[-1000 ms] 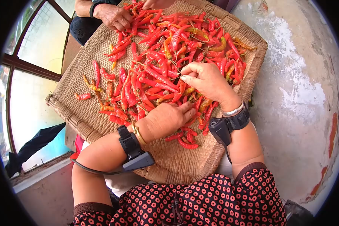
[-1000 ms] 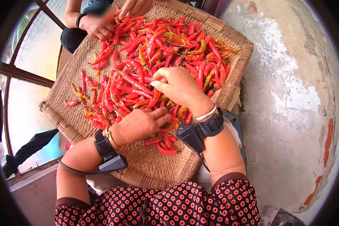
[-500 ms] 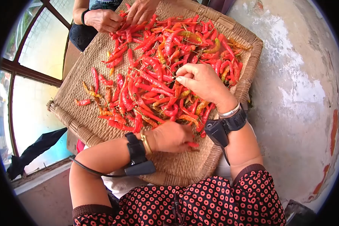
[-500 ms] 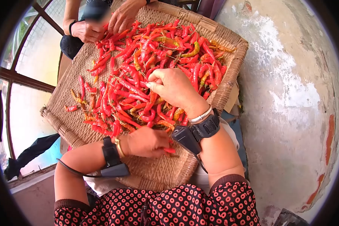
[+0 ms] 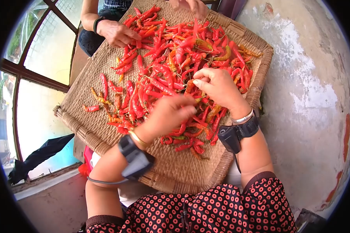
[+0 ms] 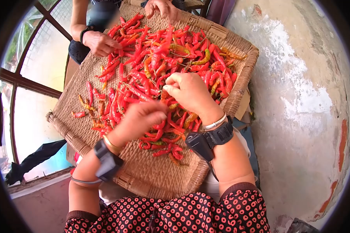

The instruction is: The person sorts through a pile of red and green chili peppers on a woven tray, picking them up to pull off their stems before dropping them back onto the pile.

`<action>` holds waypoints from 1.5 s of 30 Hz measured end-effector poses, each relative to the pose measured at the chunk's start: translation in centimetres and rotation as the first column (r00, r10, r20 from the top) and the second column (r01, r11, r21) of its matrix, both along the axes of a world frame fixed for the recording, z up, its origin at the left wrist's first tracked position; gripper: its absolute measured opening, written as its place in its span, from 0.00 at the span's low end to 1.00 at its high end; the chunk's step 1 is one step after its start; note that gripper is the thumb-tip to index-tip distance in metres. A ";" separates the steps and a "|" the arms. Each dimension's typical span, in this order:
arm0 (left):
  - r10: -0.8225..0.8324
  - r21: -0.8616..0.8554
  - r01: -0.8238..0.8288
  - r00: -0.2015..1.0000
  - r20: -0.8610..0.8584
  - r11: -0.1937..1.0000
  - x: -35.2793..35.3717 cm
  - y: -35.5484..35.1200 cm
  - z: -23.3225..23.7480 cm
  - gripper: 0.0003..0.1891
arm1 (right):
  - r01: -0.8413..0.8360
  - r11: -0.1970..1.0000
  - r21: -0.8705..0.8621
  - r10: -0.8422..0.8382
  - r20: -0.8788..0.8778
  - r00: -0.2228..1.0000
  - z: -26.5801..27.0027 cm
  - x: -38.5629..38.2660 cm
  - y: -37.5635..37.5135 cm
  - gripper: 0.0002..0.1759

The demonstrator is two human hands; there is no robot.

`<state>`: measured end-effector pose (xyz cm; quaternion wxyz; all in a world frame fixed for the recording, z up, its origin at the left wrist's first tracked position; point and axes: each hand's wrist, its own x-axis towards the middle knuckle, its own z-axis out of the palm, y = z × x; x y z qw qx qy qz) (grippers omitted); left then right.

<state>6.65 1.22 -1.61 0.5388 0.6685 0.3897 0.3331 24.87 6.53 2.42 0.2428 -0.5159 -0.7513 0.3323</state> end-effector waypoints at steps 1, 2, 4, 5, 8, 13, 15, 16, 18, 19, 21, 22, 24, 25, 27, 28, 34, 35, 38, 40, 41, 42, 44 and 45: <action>-0.106 0.143 0.139 0.970 -0.217 0.980 0.8 -0.7 0.8 0.13 | 0.012 1.000 0.000 -0.012 0.040 0.999 0.1 0.0 0.0 0.10; -0.168 0.262 0.296 0.893 -0.418 0.918 1.8 -1.1 1.0 0.16 | 0.017 1.000 0.008 -0.017 0.023 1.000 0.1 -0.1 -0.1 0.11; -0.082 0.416 0.410 0.785 -0.614 0.811 3.5 -2.3 -0.5 0.26 | 0.012 1.000 -0.010 -0.012 -0.016 1.000 -0.2 -0.3 -0.1 0.11; -0.014 0.463 0.492 0.697 -0.717 0.737 4.3 -2.6 -0.9 0.30 | 0.008 1.000 -0.029 -0.010 -0.058 0.998 -0.3 -0.4 -0.2 0.10; 0.111 0.453 0.538 0.550 -0.828 0.711 6.0 -3.0 -1.7 0.27 | 0.004 0.999 -0.035 -0.005 -0.016 1.000 -0.1 -0.5 -0.2 0.10; 0.183 0.518 0.590 0.533 -0.826 0.619 7.1 -2.9 -2.7 0.20 | 0.000 1.000 0.005 0.000 0.006 1.000 -0.2 -0.4 -0.1 0.10; 0.032 0.451 0.622 0.565 -0.825 0.641 6.4 -2.5 -1.9 0.14 | -0.003 1.000 0.017 0.003 0.017 1.000 -0.1 -0.4 -0.1 0.10; -0.045 0.413 0.603 0.599 -0.800 0.683 5.9 -2.3 -1.4 0.11 | 0.000 1.000 0.029 0.000 -0.007 1.000 0.1 -0.3 -0.2 0.10; -0.155 0.373 0.540 0.699 -0.698 0.754 4.6 -2.0 -0.3 0.07 | -0.015 1.000 -0.009 0.015 -0.034 0.999 0.4 -0.1 -0.4 0.10; -0.257 0.300 0.518 0.751 -0.608 0.801 3.8 -1.9 0.9 0.09 | -0.032 0.999 -0.032 0.031 -0.045 0.999 0.6 0.0 -0.4 0.10; -0.333 0.205 0.464 0.821 -0.463 0.862 2.4 -1.6 1.7 0.10 | -0.059 0.990 -0.131 0.041 -0.135 0.990 0.9 0.0 -0.6 0.12; -0.323 0.213 0.466 0.815 -0.480 0.859 1.6 -1.4 2.2 0.10 | -0.099 0.980 -0.173 0.064 -0.197 0.978 0.6 0.1 -0.7 0.12; -0.289 0.263 0.352 0.924 -0.251 0.898 0.0 -0.7 3.1 0.09 | -0.203 0.956 -0.214 0.143 -0.265 0.953 0.4 0.0 -0.7 0.13; -0.286 0.277 0.356 0.921 -0.263 0.892 -0.5 -0.5 3.2 0.09 | -0.261 0.940 -0.218 0.199 -0.271 0.942 0.5 -0.1 -0.7 0.14; -0.187 0.100 0.203 0.971 -0.151 0.974 -1.4 -0.2 3.1 0.07 | -0.343 0.864 -0.370 0.215 -0.344 0.914 1.0 -0.4 -1.0 0.15; -0.198 0.035 0.203 0.973 -0.122 0.979 -1.8 0.0 3.3 0.04 | -0.398 0.871 -0.289 0.289 -0.353 0.890 0.8 -0.5 -0.9 0.16; -0.105 -0.088 0.106 0.994 0.018 0.990 -3.0 0.5 2.9 0.04 | -0.482 0.857 -0.182 0.462 -0.144 0.875 1.6 -0.4 -0.9 0.17; -0.081 -0.008 0.081 0.996 0.047 0.997 -2.9 0.5 2.9 0.05 | -0.460 0.864 -0.205 0.464 -0.032 0.885 1.8 -0.3 -0.9 0.17; -0.034 -0.160 0.027 0.999 -0.041 0.987 -3.2 0.5 3.8 0.10 | -0.377 0.897 -0.230 0.371 -0.073 0.926 2.2 -0.3 -1.3 0.16; -0.072 -0.107 0.062 0.993 -0.095 0.992 -4.0 1.0 3.5 0.14 | -0.348 0.917 -0.196 0.336 -0.092 0.937 1.8 -0.1 -1.3 0.16; -0.110 -0.061 0.102 0.982 -0.155 0.993 -4.2 1.2 3.3 0.19 | -0.290 0.932 -0.217 0.261 -0.150 0.954 1.6 0.1 -1.3 0.15; -0.105 -0.061 0.096 0.983 -0.154 0.993 -4.4 1.3 3.4 0.19 | -0.233 0.942 -0.241 0.185 -0.205 0.961 1.3 0.1 -1.2 0.15; -0.043 0.115 0.068 0.977 -0.207 0.991 -4.7 1.2 3.6 0.30 | -0.209 0.918 -0.337 0.116 -0.275 0.954 1.9 -0.2 -1.4 0.14; -0.032 0.115 0.057 0.978 -0.208 0.992 -4.6 1.3 3.3 0.30 | -0.186 0.882 -0.433 0.034 -0.333 0.942 2.1 -0.4 -1.4 0.14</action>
